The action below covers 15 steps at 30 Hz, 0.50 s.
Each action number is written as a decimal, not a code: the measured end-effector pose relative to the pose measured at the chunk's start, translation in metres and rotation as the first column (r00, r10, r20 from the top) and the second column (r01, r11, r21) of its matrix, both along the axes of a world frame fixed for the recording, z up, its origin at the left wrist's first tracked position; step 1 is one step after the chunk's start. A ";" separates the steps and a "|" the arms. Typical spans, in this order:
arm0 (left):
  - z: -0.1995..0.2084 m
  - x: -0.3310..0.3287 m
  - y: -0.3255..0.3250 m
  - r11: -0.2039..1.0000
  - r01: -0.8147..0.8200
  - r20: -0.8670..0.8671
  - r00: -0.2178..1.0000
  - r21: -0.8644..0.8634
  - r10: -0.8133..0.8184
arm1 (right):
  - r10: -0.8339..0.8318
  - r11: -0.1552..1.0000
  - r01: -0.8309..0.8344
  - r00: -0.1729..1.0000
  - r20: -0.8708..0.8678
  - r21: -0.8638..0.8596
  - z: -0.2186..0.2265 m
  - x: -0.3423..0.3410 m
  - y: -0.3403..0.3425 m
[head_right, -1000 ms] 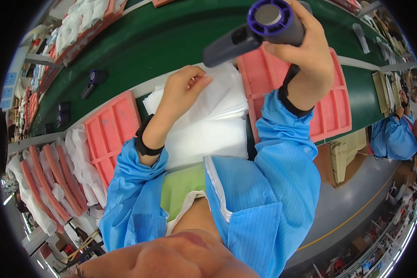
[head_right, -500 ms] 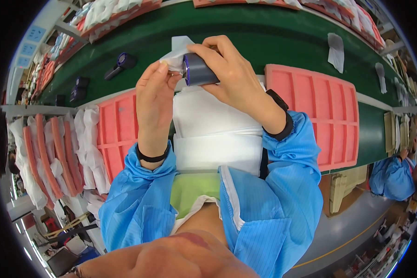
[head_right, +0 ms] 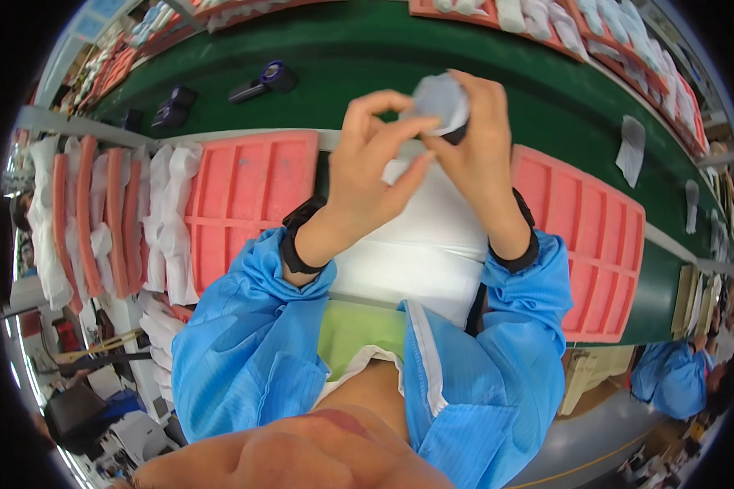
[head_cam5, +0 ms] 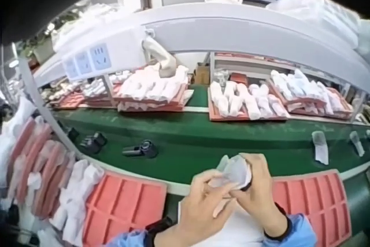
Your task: The person packages hair dryers by placing each one inside a white foam bag, wrapping it, and then setting the wrapped unit into a pink tray.
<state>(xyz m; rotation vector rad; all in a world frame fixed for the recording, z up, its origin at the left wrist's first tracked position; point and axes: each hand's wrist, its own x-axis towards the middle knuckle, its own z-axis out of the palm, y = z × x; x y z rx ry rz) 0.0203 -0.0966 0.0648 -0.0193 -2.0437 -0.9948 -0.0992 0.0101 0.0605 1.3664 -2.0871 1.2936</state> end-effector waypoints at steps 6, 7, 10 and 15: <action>-0.005 -0.011 -0.027 0.997 0.027 0.002 1.000 0.069 -0.028 | 0.509 0.861 -0.387 0.663 0.549 -0.330 0.001 0.021 -0.001; -0.004 -0.010 -0.039 0.985 0.115 -0.026 0.993 0.127 -0.112 | 0.444 0.896 -0.383 0.791 0.420 -0.226 0.005 0.019 -0.002; -0.002 0.001 -0.056 0.912 0.333 -0.100 0.943 0.242 -0.318 | 0.291 0.957 -0.290 0.951 0.101 -0.025 0.008 0.014 -0.002; 0.003 -0.001 -0.049 0.798 0.304 -0.227 0.950 0.520 -0.214 | 0.305 0.911 -0.376 0.890 0.338 0.169 -0.012 0.008 0.002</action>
